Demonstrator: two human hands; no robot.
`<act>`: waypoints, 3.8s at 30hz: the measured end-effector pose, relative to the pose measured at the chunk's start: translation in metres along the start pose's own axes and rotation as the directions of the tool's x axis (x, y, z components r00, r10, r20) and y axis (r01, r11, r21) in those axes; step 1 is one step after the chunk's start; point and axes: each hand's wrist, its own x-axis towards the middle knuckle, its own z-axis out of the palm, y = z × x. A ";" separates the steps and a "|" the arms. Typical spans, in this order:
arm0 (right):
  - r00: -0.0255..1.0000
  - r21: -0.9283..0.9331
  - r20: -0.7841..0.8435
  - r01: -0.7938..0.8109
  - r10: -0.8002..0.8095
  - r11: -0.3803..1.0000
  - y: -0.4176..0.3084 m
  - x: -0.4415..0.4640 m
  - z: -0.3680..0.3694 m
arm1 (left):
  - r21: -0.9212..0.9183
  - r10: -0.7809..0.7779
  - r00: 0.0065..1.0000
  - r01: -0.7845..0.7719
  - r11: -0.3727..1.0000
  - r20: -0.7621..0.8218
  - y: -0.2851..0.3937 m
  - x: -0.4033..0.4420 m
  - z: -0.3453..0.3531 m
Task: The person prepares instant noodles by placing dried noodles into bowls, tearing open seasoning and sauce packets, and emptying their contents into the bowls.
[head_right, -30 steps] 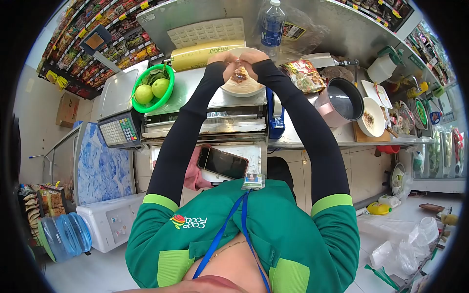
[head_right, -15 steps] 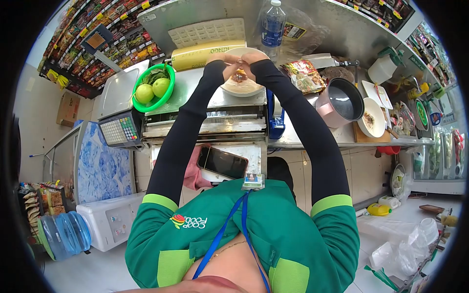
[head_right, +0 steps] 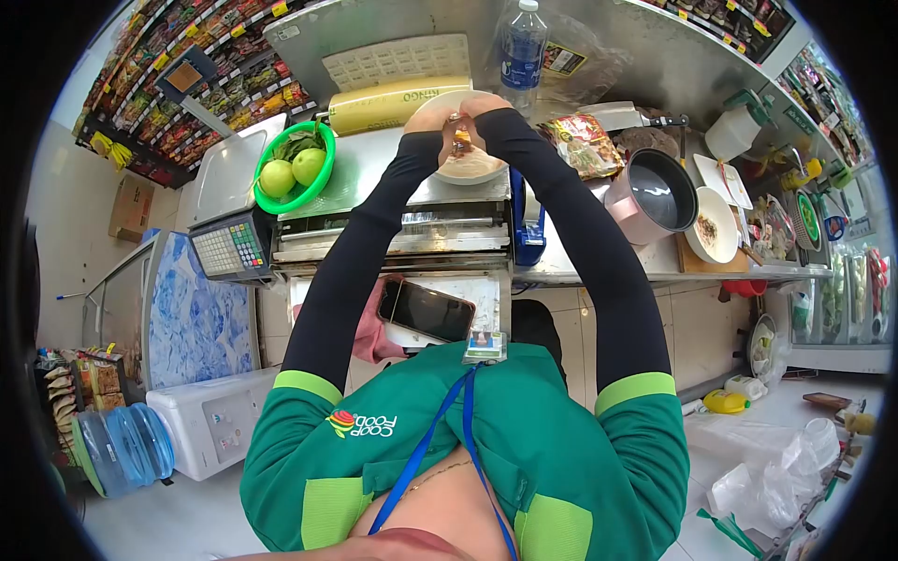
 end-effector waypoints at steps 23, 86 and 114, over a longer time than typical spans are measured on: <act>0.998 -0.153 0.024 -0.055 0.059 0.987 -0.019 -0.017 0.006 | 0.161 0.078 0.997 -0.076 0.984 -0.010 0.008 -0.003 -0.035; 0.943 0.446 0.046 -0.314 0.329 0.838 0.002 -0.007 -0.016 | 0.025 0.032 0.983 -0.028 0.999 -0.183 0.027 -0.005 -0.034; 0.893 0.130 -0.001 -0.446 0.450 0.886 0.035 -0.010 0.015 | 0.028 -0.267 0.961 0.266 0.964 0.067 -0.001 -0.036 -0.026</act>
